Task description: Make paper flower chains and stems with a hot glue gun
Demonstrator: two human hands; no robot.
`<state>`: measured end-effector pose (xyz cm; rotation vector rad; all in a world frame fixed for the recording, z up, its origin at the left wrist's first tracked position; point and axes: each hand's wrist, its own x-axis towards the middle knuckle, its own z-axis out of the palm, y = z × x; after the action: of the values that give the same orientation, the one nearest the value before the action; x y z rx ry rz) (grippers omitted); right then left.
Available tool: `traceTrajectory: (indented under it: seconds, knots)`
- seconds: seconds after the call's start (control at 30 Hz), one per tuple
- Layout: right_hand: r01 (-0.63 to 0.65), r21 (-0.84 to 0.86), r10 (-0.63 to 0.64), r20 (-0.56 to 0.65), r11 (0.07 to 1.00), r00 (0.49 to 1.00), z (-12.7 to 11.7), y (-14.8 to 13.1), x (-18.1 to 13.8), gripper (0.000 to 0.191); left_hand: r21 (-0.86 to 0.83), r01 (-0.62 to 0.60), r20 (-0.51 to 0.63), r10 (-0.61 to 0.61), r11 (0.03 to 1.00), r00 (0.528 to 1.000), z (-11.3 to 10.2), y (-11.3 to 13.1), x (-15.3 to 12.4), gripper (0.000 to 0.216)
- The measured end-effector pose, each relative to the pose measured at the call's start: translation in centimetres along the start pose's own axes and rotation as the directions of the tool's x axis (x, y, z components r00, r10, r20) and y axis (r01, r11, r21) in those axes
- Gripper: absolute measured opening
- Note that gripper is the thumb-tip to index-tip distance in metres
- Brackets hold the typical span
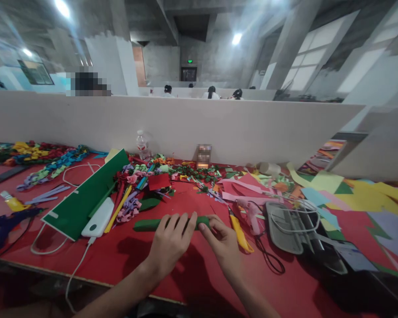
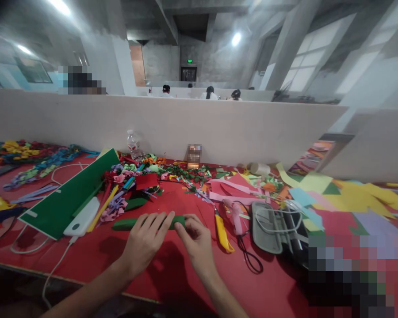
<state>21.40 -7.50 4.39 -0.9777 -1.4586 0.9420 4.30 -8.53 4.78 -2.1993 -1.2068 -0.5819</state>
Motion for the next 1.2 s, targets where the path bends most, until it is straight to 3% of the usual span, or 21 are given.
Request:
traceTrajectory:
  seconds: [0.13,0.23,0.37,0.47,0.53,0.63,0.77,0.83,0.9,0.93,0.97,1.0,1.1,1.13,1.2]
  knots:
    - [0.014,-0.052,-0.015,-0.022,0.999,1.0,0.5,-0.1,-0.2,0.028,0.003,0.085,0.174,-0.084,0.996,0.981,0.2,0.2,0.4,0.04]
    - [0.099,-0.194,-0.1,0.008,0.976,0.995,-0.2,-0.4,-0.2,0.025,-0.152,0.158,0.391,-0.087,0.976,0.916,-0.4,-0.9,1.4,0.034]
    - [0.242,-0.313,-0.172,0.235,0.918,0.957,-2.1,-1.6,-0.2,0.013,-0.42,0.312,0.606,0.008,0.853,0.795,-1.9,-2.9,2.7,0.008]
    - [0.37,-0.354,-0.226,0.387,0.859,0.894,-3.2,-2.5,-0.3,0.014,-0.552,0.367,0.67,0.136,0.749,0.73,-2.3,-4.0,3.3,0.018]
    - [0.466,-0.359,-0.276,0.467,0.809,0.84,-3.7,-2.9,-0.3,0.016,-0.629,0.426,0.714,0.268,0.651,0.647,-2.0,-4.6,3.5,0.025]
    - [0.59,-0.333,-0.344,0.567,0.735,0.749,-4.2,-3.4,0.0,0.018,-0.699,0.524,0.714,0.513,0.487,0.477,-1.3,-5.3,4.1,0.029]
    - [0.676,-0.315,-0.348,0.67,0.666,0.655,-4.5,-3.9,0.3,0.019,-0.644,0.682,0.651,0.717,0.347,0.25,0.0,-6.0,4.8,0.031]
    - [0.683,-0.298,-0.344,0.69,0.667,0.636,-4.5,-4.0,0.2,0.018,-0.58,0.747,0.616,0.775,0.324,0.143,0.5,-6.3,5.0,0.034]
    - [0.663,-0.272,-0.373,0.652,0.698,0.66,-4.3,-3.8,0.0,0.015,-0.552,0.766,0.591,0.802,0.33,0.081,0.7,-6.4,5.2,0.036]
    - [0.637,-0.266,-0.385,0.611,0.724,0.692,-4.1,-3.6,-0.1,0.013,-0.566,0.755,0.592,0.801,0.33,0.094,0.6,-6.4,5.3,0.036]
    - [0.6,-0.265,-0.387,0.558,0.755,0.734,-4.0,-3.3,-0.3,0.012,-0.606,0.724,0.601,0.785,0.328,0.148,0.4,-6.4,5.3,0.036]
    - [0.549,-0.269,-0.374,0.498,0.791,0.782,-3.8,-3.1,-0.4,0.011,-0.664,0.674,0.615,0.749,0.324,0.246,0.1,-6.3,5.3,0.036]
    - [0.339,-0.276,-0.24,0.337,0.899,0.91,-3.1,-2.3,-0.5,0.013,-0.79,0.467,0.613,0.483,0.398,0.625,-1.0,-5.9,4.7,0.042]
    - [0.271,-0.268,-0.19,0.291,0.925,0.938,-2.9,-2.1,-0.5,0.014,-0.788,0.412,0.588,0.358,0.459,0.726,-1.4,-5.6,4.3,0.045]
    - [0.16,-0.238,-0.115,0.192,0.958,0.975,-2.4,-1.7,-0.4,0.016,-0.709,0.331,0.492,0.099,0.623,0.865,-1.8,-4.6,3.0,0.05]
